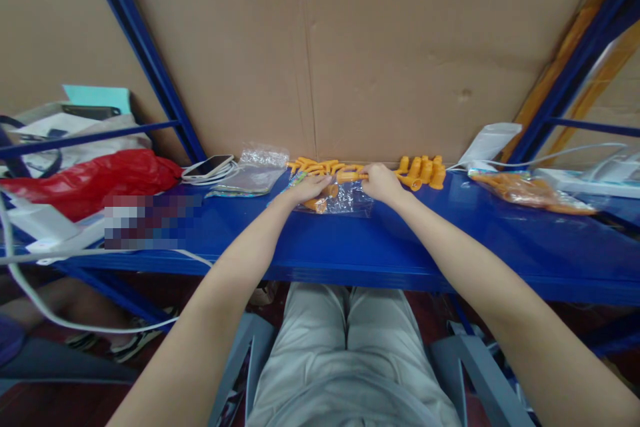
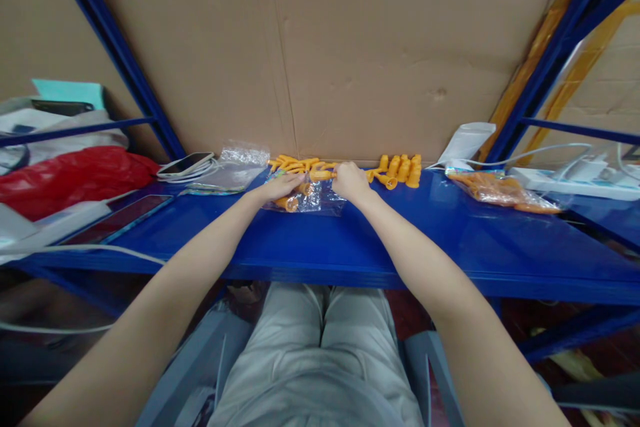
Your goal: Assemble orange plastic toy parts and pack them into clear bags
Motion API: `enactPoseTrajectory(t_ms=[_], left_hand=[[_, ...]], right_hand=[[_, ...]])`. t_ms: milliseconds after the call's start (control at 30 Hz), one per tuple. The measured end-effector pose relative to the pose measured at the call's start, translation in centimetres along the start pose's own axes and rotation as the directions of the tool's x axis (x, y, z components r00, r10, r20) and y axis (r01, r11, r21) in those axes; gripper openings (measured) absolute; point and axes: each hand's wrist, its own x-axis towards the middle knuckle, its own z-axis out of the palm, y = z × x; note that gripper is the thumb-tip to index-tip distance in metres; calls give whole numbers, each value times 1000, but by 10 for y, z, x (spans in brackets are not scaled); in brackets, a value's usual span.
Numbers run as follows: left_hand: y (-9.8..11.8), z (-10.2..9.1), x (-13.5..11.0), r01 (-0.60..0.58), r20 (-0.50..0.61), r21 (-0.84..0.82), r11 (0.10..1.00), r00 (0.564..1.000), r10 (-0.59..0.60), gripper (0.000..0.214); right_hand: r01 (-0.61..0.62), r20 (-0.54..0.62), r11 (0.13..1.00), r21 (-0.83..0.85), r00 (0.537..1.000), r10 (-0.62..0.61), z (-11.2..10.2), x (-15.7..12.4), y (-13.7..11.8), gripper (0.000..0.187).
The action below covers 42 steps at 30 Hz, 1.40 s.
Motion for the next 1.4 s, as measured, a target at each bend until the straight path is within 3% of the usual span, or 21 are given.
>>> enactPoseTrajectory(t_ms=[167, 367, 667, 767, 867, 967, 1067, 1267, 1400], left_hand=[[-1, -1, 0, -24, -8, -42, 999, 1000, 24, 58], [2, -1, -2, -29, -20, 33, 999, 999, 29, 58], [11, -2, -8, -72, 10, 105, 992, 997, 71, 54], [13, -3, -9, -77, 14, 114, 991, 997, 76, 53], [14, -2, -8, -67, 8, 121, 990, 998, 66, 52], [14, -2, -7, -45, 4, 124, 991, 999, 45, 52], [12, -2, -6, -33, 6, 108, 994, 999, 32, 53], [11, -2, -6, -52, -9, 93, 994, 999, 53, 52], [11, -3, -6, -66, -7, 113, 991, 998, 67, 53]], right_hand=[[-35, 46, 998, -50, 998, 38, -2, -6, -9, 38], [-61, 132, 990, -125, 988, 77, 4, -8, -15, 40], [-74, 68, 994, -86, 994, 80, 8, -5, -15, 38], [-20, 63, 997, -70, 998, 24, 11, -5, -15, 36], [117, 65, 993, -12, 991, -116, 14, -3, -11, 35], [287, 114, 955, 78, 949, -295, 15, 1, -4, 36], [382, 182, 909, 168, 894, -410, 19, 5, 5, 45], [395, 78, 897, 200, 906, -416, 35, 12, 16, 50], [376, 40, 923, 80, 924, -380, 34, 9, 11, 46]])
